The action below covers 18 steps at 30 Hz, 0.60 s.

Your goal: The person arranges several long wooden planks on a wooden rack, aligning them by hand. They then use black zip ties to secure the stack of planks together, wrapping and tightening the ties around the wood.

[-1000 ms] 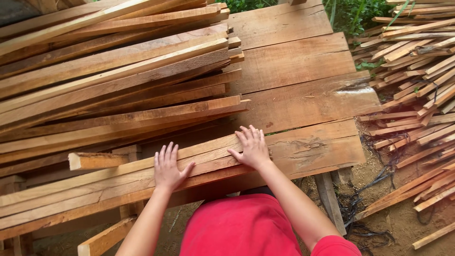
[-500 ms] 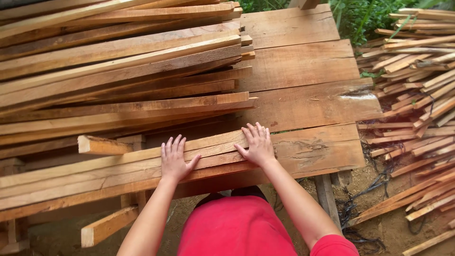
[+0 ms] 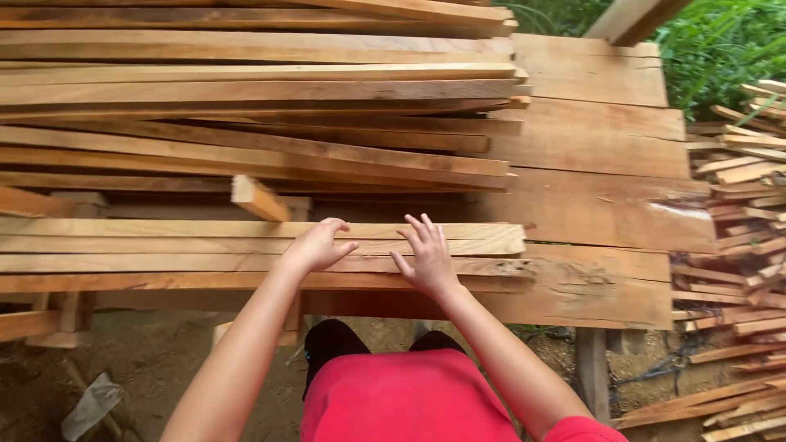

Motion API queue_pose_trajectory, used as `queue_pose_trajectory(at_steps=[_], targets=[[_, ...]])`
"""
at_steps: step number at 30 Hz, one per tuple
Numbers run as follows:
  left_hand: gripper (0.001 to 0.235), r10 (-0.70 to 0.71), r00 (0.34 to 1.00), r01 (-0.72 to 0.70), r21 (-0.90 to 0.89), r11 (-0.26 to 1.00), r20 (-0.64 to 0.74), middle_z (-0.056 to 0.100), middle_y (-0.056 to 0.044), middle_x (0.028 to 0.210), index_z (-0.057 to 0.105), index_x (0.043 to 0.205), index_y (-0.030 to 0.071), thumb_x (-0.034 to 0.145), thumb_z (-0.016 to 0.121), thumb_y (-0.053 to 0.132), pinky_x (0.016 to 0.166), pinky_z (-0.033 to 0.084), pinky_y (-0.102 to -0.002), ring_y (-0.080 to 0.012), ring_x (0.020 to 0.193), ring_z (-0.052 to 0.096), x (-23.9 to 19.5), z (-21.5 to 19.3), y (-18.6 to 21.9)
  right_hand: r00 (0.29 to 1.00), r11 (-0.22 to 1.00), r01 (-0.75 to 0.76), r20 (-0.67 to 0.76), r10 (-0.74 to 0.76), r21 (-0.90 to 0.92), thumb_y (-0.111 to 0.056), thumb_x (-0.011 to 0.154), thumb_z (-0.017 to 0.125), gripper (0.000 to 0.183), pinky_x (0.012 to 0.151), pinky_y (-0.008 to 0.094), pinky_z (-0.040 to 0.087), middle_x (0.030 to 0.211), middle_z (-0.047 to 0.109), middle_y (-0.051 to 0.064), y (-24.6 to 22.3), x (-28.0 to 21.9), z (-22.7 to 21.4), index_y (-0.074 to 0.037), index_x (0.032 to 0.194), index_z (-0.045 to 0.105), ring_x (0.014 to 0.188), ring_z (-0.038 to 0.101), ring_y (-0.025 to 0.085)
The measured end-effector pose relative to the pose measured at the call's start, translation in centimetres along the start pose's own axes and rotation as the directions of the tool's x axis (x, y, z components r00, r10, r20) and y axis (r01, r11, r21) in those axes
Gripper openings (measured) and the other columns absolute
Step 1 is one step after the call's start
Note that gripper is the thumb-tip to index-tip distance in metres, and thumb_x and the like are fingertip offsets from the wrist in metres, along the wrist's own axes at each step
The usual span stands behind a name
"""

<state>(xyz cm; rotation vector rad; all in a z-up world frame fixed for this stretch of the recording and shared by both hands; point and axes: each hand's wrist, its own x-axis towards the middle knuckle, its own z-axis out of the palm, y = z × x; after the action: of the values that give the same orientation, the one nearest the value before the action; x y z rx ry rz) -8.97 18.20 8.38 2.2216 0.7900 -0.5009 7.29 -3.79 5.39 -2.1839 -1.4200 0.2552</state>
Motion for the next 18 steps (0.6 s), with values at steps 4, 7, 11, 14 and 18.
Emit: queue_pose_trajectory(at_steps=[4, 7, 11, 14, 18], targets=[[0.043, -0.032, 0.985, 0.027, 0.033, 0.999, 0.169, 0.073, -0.013, 0.127, 0.077, 0.118, 0.017, 0.088, 0.062, 0.043, 0.106, 0.051, -0.052, -0.0372, 0.125, 0.064, -3.1, -3.8, -5.2, 0.999, 0.999, 0.025, -0.031, -0.024, 0.044, -0.040, 0.088, 0.072, 0.045, 0.105, 0.068, 0.042, 0.141, 0.056, 0.006, -6.8, 2.2, 5.8, -0.018, 0.127, 0.065, 0.138, 0.047, 0.041], [0.038, 0.006, 0.991, -0.009, 0.025, 1.000, 0.133, 0.076, -0.019, 0.114, 0.079, 0.114, 0.022, 0.084, 0.067, 0.042, 0.099, 0.055, -0.052, -0.0386, 0.116, 0.069, -3.5, -4.6, -12.1, 0.997, 1.000, -0.020, -0.068, 0.020, 0.004, -0.044, 0.086, 0.074, 0.047, 0.105, 0.060, 0.046, 0.137, 0.057, 0.004, -10.5, 4.1, 10.4, -0.020, 0.125, 0.066, 0.134, 0.051, 0.036], [0.077, 0.002, 0.977, 0.060, 0.279, 0.958, -0.215, 0.053, -0.007, 0.138, 0.054, 0.142, 0.017, 0.078, 0.077, 0.053, 0.100, 0.052, -0.056, -0.0323, 0.130, 0.052, -4.2, -4.3, -21.5, 0.990, 0.993, -0.111, -0.097, 0.107, -0.034, -0.046, 0.083, 0.076, 0.052, 0.104, 0.051, 0.046, 0.129, 0.056, 0.007, -15.3, 5.2, 13.8, -0.019, 0.127, 0.065, 0.126, 0.054, 0.034], [0.091, 0.036, 0.945, 0.088, 0.357, 0.930, -0.326, 0.043, -0.007, 0.149, 0.045, 0.149, 0.012, 0.078, 0.077, 0.059, 0.100, 0.051, -0.057, -0.0315, 0.138, 0.041, -5.3, -2.7, -25.9, 0.982, 0.981, -0.161, -0.112, 0.149, -0.106, -0.047, 0.081, 0.078, 0.056, 0.105, 0.048, 0.044, 0.128, 0.057, 0.008, -17.2, 4.2, 14.6, -0.018, 0.128, 0.066, 0.125, 0.053, 0.033], [0.087, 0.095, 0.911, 0.057, 0.353, 0.934, -0.400, 0.043, -0.007, 0.152, 0.048, 0.150, 0.011, 0.083, 0.071, 0.062, 0.102, 0.050, -0.054, -0.0299, 0.139, 0.041, -7.0, -3.9, -25.4, 0.972, 0.961, -0.211, -0.142, 0.186, -0.182, -0.048, 0.084, 0.075, 0.053, 0.104, 0.045, 0.045, 0.128, 0.056, 0.003, -17.1, 4.7, 15.5, -0.024, 0.130, 0.066, 0.125, 0.051, 0.029]])
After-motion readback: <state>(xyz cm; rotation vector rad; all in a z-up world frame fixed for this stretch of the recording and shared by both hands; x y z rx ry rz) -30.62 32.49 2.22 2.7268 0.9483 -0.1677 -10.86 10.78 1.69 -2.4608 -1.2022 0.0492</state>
